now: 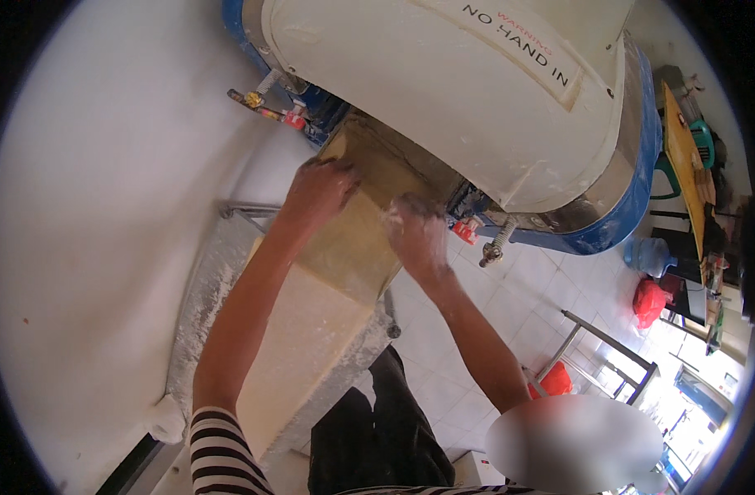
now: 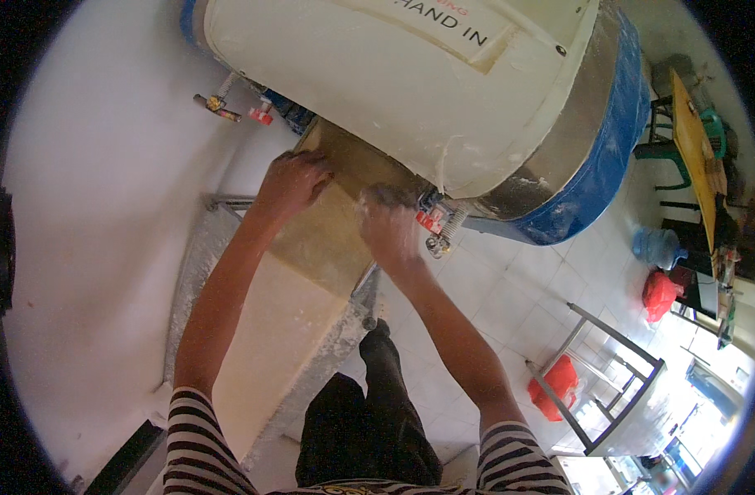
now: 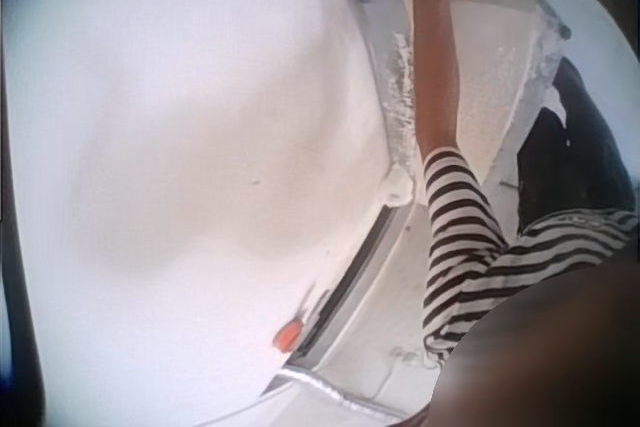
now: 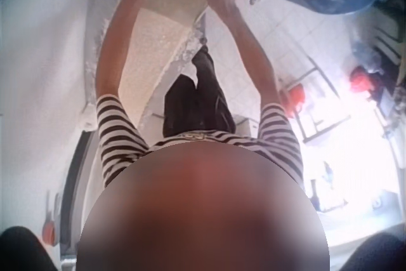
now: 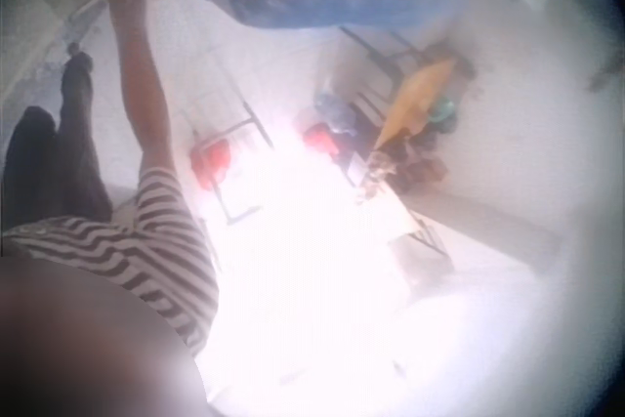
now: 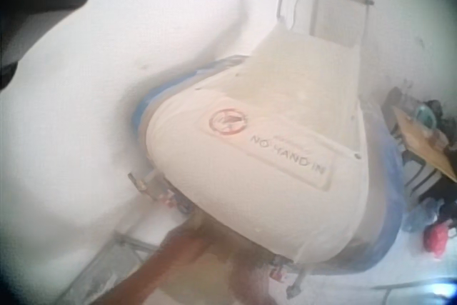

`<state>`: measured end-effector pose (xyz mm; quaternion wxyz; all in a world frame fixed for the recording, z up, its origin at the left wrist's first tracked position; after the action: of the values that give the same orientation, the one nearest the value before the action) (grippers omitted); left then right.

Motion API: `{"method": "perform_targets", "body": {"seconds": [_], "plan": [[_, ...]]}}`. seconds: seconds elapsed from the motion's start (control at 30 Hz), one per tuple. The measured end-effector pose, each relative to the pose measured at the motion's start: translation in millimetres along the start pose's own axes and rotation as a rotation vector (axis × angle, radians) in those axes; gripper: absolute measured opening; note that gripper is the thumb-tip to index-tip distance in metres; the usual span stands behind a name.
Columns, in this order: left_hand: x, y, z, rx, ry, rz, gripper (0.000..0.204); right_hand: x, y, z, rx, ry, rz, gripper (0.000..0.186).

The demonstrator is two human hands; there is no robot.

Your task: The person feeds a sheet of dough through a dough sheeter multiple times, dusting it with flour between passes. Then the person uses a round metal cutter to cut circular pieces from the sheet on a stainless steel table.

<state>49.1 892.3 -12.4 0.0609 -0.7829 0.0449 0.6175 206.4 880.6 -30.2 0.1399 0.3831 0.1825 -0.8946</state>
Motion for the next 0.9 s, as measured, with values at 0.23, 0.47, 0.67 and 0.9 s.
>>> {"method": "perform_targets", "body": {"seconds": [0.23,0.47,0.67,0.9], "plan": [[8.5,63.1,14.5,-0.158,-0.146,0.411,0.021,18.8,29.5,1.5,0.081,-0.220,0.341,0.027],[-9.8,-17.6,-2.1,0.024,0.115,-0.278,0.028,9.4,-28.7,-17.7,0.009,0.197,-0.031,0.040],[33.5,-31.6,17.5,-0.007,-0.040,-0.111,0.025,23.4,-39.0,-28.2,0.074,0.362,0.174,0.035],[24.8,-16.9,27.2,-0.013,-0.007,-0.142,0.025,-9.5,-30.6,-2.2,0.057,0.047,0.043,0.026]]}}
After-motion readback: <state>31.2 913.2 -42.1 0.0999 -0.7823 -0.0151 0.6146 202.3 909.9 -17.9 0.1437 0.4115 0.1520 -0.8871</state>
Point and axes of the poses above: each hand's wrist, its own y-axis away from the middle knuckle, its own x-axis out of the palm, z = x × y, the point moved 10 cm from there along -y, towards the middle knuckle, and after that the axes turned 7 degrees about -z, right-handed, at the moved point
